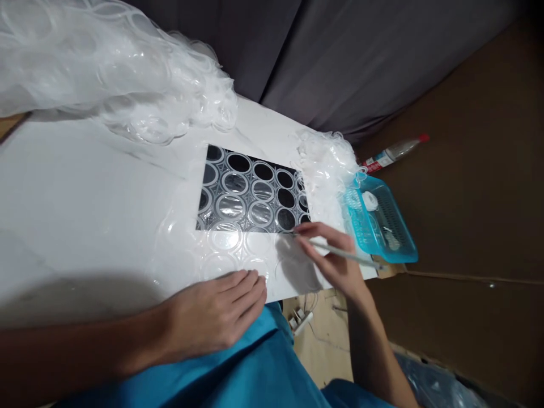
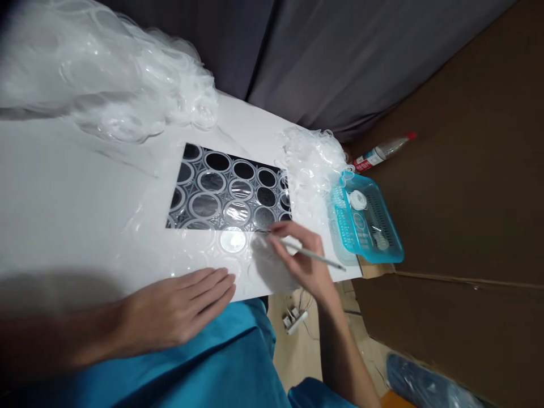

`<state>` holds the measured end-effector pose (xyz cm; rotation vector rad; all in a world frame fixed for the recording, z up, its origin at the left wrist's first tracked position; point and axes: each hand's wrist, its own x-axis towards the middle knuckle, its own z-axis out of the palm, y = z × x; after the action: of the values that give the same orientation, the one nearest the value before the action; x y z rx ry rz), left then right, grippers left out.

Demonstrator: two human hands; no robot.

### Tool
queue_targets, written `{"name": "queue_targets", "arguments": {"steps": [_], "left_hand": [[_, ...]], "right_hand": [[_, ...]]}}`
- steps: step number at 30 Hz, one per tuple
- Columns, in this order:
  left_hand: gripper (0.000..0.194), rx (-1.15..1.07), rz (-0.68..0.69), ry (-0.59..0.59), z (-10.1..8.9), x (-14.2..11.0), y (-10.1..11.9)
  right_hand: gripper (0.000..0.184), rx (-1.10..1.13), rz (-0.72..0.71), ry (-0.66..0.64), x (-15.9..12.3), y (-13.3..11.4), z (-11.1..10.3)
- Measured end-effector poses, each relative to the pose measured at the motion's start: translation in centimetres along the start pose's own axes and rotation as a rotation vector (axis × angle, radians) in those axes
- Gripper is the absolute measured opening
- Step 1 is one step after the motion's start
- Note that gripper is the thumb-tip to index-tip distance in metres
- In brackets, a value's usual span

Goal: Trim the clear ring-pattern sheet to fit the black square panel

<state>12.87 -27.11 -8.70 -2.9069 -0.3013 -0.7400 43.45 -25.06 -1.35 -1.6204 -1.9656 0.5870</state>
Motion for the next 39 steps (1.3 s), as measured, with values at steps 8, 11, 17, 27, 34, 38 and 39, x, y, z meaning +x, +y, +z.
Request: {"name": "queue_targets", "arguments": {"steps": [8, 11, 17, 27, 34, 38, 39], "left_hand": [[0.044, -0.078, 0.115, -0.016, -1.3, -0.4, 0.0], [0.048, -0.1, 0.11, -0.003, -1.1, -0.9, 0.2], [0.045, -0.087, 0.096, 0.04, -0.9, -0.8, 0.3], [0.033, -0.524, -0.146, -0.035, -2.1, -0.2, 0.3], [0.038, -0.548, -0.186, -0.053, -2.3, -0.1, 0.4], [0.05, -0.508, -0.145, -0.07, -2.1, -0.2, 0.2], [0.05, -0.494, -0.136, -0.071, -2.1, -0.2, 0.2]], "right_hand": [[0.004, 0.381, -0.041, -0.376, -3.9, -3.7, 3.4], [0.001, 0.376, -0.054, -0.383, -4.1, -3.2, 3.5], [0.002, 0.305, -0.15, -0.373, -4.2, -3.0, 4.0], [0.014, -0.212, -0.497, -0.302, -5.3, -4.5, 4.4], [0.018, -0.301, -0.599, -0.086, -5.5, -3.4, 4.9], [0.009, -0.208, -0.154, 0.287, -1.8, -0.1, 3.2], [0.01, -0.239, -0.064, 0.388, -0.7, 1.2, 2.3]]}}
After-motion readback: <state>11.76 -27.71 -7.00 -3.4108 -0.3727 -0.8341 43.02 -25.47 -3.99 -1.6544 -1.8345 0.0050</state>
